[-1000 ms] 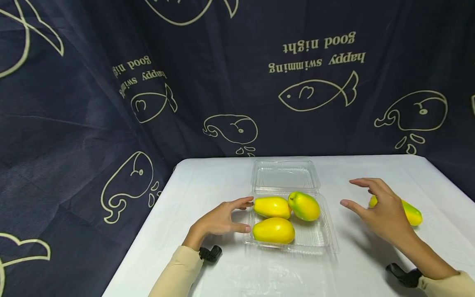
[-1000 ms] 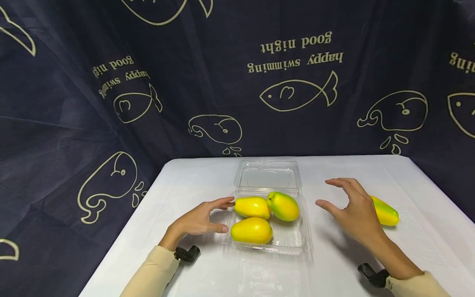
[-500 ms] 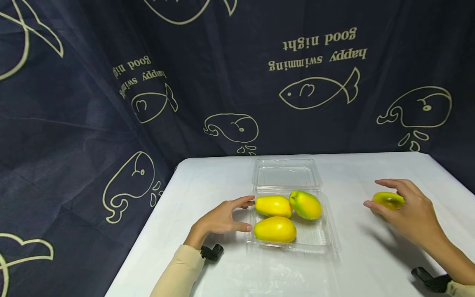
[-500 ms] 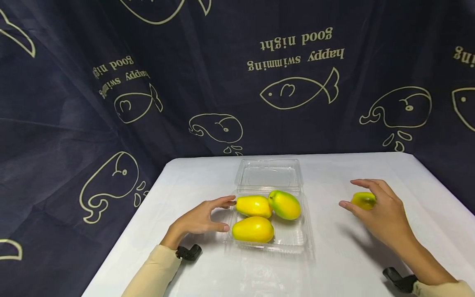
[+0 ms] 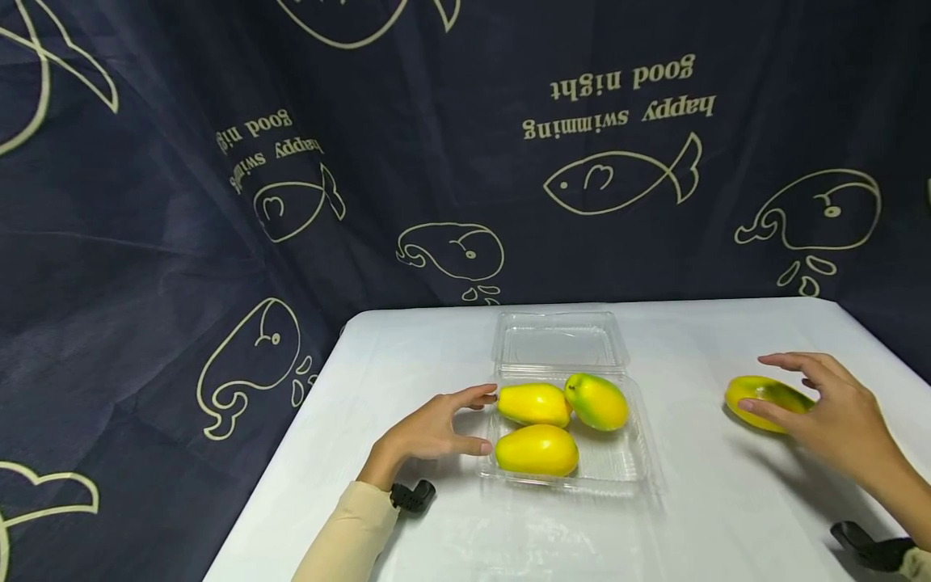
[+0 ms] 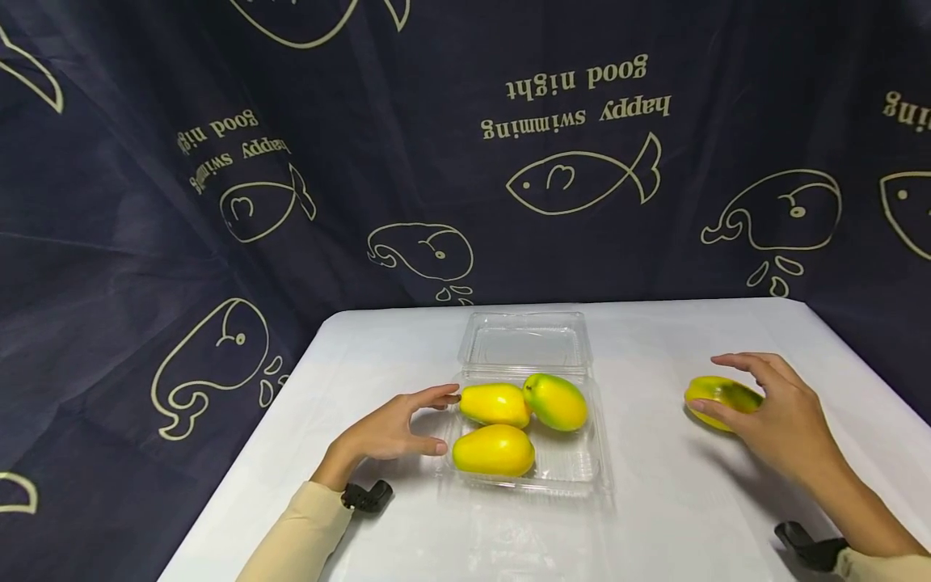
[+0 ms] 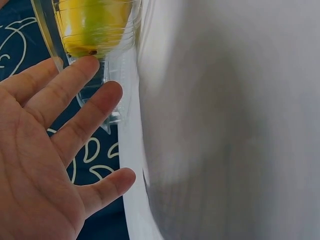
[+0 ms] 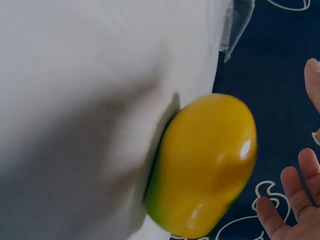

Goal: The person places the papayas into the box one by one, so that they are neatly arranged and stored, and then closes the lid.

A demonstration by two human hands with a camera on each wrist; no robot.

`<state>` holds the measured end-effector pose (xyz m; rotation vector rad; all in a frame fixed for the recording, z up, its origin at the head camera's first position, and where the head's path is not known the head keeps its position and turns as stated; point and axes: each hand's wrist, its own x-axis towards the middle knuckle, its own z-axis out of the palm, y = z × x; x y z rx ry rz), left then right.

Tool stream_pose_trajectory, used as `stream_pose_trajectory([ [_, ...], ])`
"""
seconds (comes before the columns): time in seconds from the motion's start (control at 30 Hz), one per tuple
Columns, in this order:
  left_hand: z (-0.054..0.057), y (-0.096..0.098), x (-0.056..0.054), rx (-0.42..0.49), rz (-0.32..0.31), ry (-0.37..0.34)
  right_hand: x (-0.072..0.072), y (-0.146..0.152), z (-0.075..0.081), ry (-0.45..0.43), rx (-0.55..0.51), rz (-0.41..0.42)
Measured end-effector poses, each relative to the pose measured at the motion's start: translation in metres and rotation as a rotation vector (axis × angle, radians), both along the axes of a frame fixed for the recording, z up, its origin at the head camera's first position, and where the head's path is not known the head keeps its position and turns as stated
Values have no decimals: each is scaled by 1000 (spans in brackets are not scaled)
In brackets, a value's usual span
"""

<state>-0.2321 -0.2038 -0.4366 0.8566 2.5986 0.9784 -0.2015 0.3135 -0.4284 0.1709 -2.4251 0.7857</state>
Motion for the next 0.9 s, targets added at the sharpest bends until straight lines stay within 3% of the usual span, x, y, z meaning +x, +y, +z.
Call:
stream_pose_trajectory([
  [0.33, -2, -1, 0, -6, 3, -2, -9, 10, -17, -50, 31, 24],
  [0.63, -1, 0, 1, 0, 1, -1, -12, 12, -26, -164, 72, 25],
  [0.9, 0, 1, 2, 10, 0, -5, -16, 17, -35, -187, 88, 16],
])
